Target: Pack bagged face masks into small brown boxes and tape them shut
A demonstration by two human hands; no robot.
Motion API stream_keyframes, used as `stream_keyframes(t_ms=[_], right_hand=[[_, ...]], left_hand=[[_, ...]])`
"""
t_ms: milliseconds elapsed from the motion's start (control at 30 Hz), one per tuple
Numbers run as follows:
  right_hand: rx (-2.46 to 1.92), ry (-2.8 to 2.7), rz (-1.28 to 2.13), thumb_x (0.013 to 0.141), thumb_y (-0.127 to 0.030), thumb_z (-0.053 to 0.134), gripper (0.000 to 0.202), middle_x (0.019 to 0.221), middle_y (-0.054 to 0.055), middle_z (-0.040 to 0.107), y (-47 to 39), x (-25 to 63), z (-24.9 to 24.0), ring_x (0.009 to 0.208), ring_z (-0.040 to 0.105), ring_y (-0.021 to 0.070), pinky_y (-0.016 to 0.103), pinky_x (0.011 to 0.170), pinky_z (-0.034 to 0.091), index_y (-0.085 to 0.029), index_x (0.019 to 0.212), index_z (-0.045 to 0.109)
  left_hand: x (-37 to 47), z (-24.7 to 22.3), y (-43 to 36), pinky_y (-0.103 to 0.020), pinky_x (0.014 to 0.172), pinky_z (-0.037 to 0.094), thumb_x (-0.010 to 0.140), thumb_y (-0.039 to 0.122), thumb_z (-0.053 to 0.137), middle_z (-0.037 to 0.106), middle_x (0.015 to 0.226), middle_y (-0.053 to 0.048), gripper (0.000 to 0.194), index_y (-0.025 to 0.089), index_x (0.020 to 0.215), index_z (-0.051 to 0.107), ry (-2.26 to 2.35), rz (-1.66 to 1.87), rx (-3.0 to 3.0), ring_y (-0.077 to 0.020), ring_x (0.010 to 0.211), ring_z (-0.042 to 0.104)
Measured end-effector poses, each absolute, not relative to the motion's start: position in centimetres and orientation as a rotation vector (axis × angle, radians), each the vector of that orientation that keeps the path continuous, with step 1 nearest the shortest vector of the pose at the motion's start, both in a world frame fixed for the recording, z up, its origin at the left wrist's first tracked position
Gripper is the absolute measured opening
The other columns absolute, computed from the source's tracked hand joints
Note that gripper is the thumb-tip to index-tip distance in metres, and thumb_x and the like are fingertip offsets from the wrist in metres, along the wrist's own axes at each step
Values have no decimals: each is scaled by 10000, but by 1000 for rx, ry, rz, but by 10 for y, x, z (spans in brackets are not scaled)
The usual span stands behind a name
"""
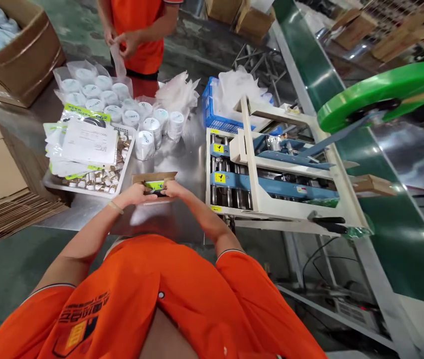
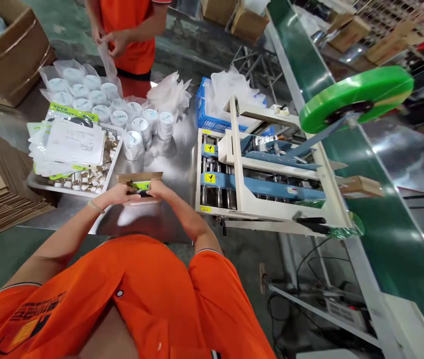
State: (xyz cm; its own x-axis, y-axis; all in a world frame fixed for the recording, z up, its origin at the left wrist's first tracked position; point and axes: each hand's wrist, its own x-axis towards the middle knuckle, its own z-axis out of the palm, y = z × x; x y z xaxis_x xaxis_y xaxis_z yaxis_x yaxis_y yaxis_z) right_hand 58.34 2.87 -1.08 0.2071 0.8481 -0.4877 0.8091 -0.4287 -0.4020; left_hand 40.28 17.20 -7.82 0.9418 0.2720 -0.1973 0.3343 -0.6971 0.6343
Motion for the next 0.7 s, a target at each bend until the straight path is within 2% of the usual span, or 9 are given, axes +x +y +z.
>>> stream_keyframes(t_ms=[100,167,267,300,367,433,500,600,700], right_hand=[[-2533,-1603,800,1094,-268,657,253,1159,168,854,42,590,-1,1101,780,287,327,980,575,-137,1206,843],[-2561,-1599,501,1110,-297,658,374,1369,227,798,41,601,5,1301,730,337,390,1115,545,-118,1418,772],[-2501,-1778,442,951,-409,913,881,1704,282,561,21,606,-4,1620,491,407,450,1299,437,-93,1688,549],[-2486,-1853,534,874,-437,981,1045,1776,293,463,11,602,-13,1684,395,436,479,1338,401,-89,1731,492],[-2483,-1930,665,805,-474,1026,1216,1863,289,289,-10,591,-34,1752,235,477,570,1379,343,-114,1789,409],[-2494,-1924,665,829,-496,1001,1246,1899,267,163,-26,580,-54,1776,139,485,657,1386,300,-158,1829,338],[-2495,-1890,618,869,-498,964,1207,1907,258,118,-33,575,-70,1784,117,470,674,1390,282,-174,1838,321],[-2447,-1820,561,881,-531,947,1187,1904,259,152,-37,584,-90,1785,151,440,614,1407,285,-161,1831,338],[-2492,-1474,457,858,-618,947,1223,1880,288,240,-53,604,-119,1759,256,440,572,1373,370,-145,1818,355]], left_hand=[[404,-81,150,-549,1085,540,1030,539,643,795,1054,-239,442,148,988,843,673,98,2570,-426,1150,727],[402,-83,132,-656,1153,476,1060,437,620,754,1275,-305,389,113,1117,827,811,163,2612,-494,1310,660],[398,-83,118,-704,1272,352,1079,395,622,656,1533,-321,442,110,1381,772,928,149,2564,-511,1489,568],[398,-83,119,-706,1313,297,1074,417,643,605,1612,-324,518,109,1483,725,948,163,2554,-515,1557,514],[398,-80,125,-724,1361,192,1050,498,683,476,1740,-334,725,97,1647,595,923,204,2581,-531,1673,367],[396,-78,133,-773,1358,142,1032,600,668,397,1782,-362,880,63,1710,507,822,184,2664,-558,1717,266],[393,-77,138,-817,1333,154,1015,687,626,392,1761,-405,974,14,1706,492,703,76,2757,-594,1705,267],[387,-83,139,-785,1325,233,931,759,681,446,1696,-452,1118,-54,1675,496,623,-52,2847,-630,1652,349],[402,-90,140,-727,1312,309,886,761,730,530,1613,-449,1164,-74,1660,491,623,-26,2906,-626,1586,444]])
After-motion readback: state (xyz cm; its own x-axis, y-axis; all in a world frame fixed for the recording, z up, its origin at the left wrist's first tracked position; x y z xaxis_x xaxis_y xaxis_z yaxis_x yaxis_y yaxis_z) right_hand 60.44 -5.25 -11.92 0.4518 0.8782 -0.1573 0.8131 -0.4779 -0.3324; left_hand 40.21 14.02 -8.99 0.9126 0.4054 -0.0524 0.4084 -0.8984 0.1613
